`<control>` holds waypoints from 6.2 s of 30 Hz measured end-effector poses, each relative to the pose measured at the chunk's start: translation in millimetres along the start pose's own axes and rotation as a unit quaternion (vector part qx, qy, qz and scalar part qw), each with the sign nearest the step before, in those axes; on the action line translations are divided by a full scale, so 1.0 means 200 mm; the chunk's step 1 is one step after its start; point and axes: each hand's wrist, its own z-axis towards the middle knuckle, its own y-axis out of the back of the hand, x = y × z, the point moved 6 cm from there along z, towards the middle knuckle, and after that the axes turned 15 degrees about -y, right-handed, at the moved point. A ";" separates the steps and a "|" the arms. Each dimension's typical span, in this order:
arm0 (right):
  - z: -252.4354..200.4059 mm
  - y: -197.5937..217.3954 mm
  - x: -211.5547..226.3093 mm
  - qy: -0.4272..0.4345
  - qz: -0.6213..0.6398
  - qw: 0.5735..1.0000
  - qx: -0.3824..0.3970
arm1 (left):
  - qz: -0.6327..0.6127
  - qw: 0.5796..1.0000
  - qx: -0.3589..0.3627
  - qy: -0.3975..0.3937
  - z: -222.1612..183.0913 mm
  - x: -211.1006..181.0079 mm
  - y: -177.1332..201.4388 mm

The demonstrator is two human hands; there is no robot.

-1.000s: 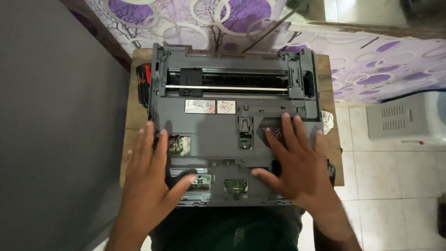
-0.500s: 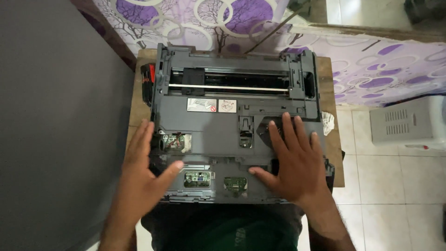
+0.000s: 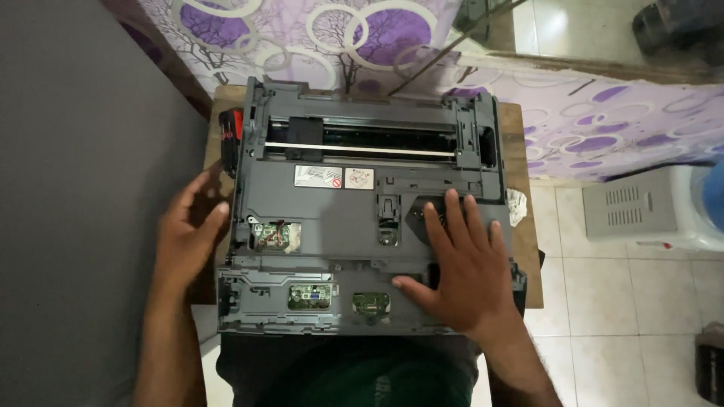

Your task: Cleaning internal components with a cloth and removing screws from a printer base using a screwdriver.

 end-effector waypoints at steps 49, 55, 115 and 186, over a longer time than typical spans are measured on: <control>0.02 -0.41 -0.57 -0.176 0.589 0.766 0.189 | -0.256 0.930 0.050 -0.258 0.43 1.47 -0.20; 0.01 -0.31 -0.55 -0.270 0.554 0.749 0.244 | -0.156 0.966 0.058 -0.197 0.41 1.34 -0.18; -0.03 0.10 -0.31 -0.376 0.584 0.694 0.191 | -0.109 0.991 0.032 0.066 0.22 0.34 -0.10; -0.24 0.33 -0.40 -0.201 0.581 0.775 -0.146 | -0.063 0.948 -0.284 -0.131 -0.46 -0.06 0.13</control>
